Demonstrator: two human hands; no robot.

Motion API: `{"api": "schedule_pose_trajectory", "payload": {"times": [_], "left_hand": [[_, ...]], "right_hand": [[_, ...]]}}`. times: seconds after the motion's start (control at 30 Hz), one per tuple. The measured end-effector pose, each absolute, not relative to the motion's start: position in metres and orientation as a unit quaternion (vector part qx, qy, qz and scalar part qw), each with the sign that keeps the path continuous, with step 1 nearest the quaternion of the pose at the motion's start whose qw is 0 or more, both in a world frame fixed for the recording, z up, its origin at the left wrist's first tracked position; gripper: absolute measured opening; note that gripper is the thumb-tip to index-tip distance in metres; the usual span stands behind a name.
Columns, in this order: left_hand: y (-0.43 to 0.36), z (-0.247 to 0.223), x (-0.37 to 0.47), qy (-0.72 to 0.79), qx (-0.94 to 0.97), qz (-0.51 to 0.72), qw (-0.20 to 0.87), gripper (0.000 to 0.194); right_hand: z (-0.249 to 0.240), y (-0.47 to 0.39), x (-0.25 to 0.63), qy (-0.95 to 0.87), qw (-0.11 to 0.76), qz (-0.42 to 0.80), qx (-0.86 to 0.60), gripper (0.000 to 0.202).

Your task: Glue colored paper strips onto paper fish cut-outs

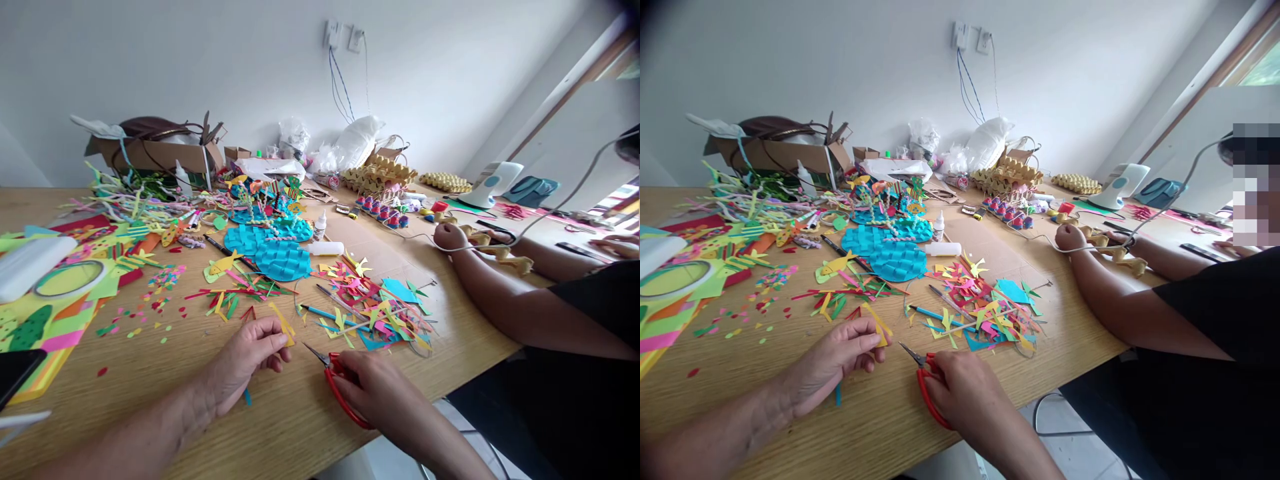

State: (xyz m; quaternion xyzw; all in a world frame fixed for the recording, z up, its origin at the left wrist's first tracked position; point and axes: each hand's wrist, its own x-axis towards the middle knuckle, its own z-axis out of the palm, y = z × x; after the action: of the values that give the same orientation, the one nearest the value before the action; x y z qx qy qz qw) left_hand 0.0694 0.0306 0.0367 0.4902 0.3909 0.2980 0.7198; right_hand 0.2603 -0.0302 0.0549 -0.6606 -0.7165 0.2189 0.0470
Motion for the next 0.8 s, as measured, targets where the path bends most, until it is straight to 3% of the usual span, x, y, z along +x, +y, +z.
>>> {"api": "schedule_pose_trajectory", "payload": {"times": [0.17, 0.43, 0.5, 0.57, 0.7, 0.8], "left_hand": [[0.037, 0.035, 0.067, 0.401, 0.516, 0.302, 0.694, 0.023], [0.04, 0.028, 0.068, 0.394, 0.58, 0.262, 0.664, 0.027], [0.04, 0.03, 0.07, 0.396, 0.585, 0.256, 0.66, 0.027], [0.04, 0.033, 0.072, 0.393, 0.589, 0.248, 0.661, 0.028], [0.04, 0.036, 0.079, 0.379, 0.602, 0.235, 0.663, 0.026], [0.041, 0.035, 0.084, 0.37, 0.612, 0.23, 0.66, 0.025]], "right_hand": [[0.056, -0.024, 0.273, -0.702, -0.091, 0.144, -0.692, 0.017], [0.06, -0.018, 0.271, -0.7, -0.108, 0.11, -0.697, 0.019], [0.065, -0.017, 0.268, -0.712, -0.053, 0.109, -0.692, 0.021], [0.066, -0.016, 0.266, -0.72, 0.059, 0.138, -0.678, 0.018], [0.056, -0.008, 0.257, -0.661, 0.287, 0.316, -0.617, 0.021], [0.044, 0.001, 0.25, -0.61, 0.35, 0.428, -0.568, 0.023]]}}
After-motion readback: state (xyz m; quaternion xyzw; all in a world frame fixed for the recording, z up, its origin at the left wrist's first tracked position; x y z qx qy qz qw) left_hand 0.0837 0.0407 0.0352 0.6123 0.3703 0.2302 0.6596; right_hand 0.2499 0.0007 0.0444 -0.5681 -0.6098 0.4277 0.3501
